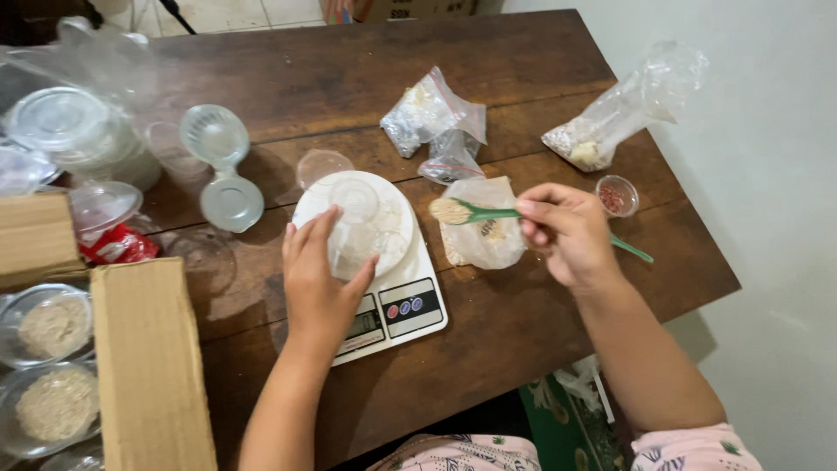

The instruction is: The person places a small plastic container on a digital scale and uses a green spoon to scoop grains from a plastic bag into the container. They repeatedly add and remove grains to reach a target weight, then set the filled container aside.

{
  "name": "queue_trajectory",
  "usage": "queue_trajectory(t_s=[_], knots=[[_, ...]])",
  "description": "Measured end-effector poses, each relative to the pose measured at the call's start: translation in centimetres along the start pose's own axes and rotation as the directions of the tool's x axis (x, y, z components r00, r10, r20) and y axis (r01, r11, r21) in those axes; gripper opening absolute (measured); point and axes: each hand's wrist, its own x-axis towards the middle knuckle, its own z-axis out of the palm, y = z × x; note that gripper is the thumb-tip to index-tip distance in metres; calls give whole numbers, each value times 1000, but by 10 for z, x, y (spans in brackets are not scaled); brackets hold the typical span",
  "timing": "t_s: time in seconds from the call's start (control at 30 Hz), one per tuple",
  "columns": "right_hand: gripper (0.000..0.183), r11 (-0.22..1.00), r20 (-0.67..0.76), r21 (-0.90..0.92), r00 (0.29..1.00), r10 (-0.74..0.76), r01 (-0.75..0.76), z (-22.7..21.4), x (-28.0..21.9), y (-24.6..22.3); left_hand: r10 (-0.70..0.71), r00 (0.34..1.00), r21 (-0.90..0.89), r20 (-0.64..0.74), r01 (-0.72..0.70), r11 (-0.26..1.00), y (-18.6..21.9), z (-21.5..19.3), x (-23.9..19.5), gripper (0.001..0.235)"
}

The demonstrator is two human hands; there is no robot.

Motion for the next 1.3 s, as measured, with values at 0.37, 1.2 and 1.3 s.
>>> queue_trajectory(t_s=[0.37, 1.2, 1.3], knots=[[3, 915, 224, -274, 945, -239, 296, 80, -2, 17, 16, 999, 17, -28, -15, 1000, -3, 0, 0, 70], [10, 140, 566, -411, 373, -736, 901, 100, -13, 12, -16, 998, 181, 56, 5, 983, -11, -4, 10, 79], [8, 56, 594, -378, 289, -751, 924, 103, -12, 17, -12, 999, 182, 51, 2, 983, -14, -2, 8, 79]])
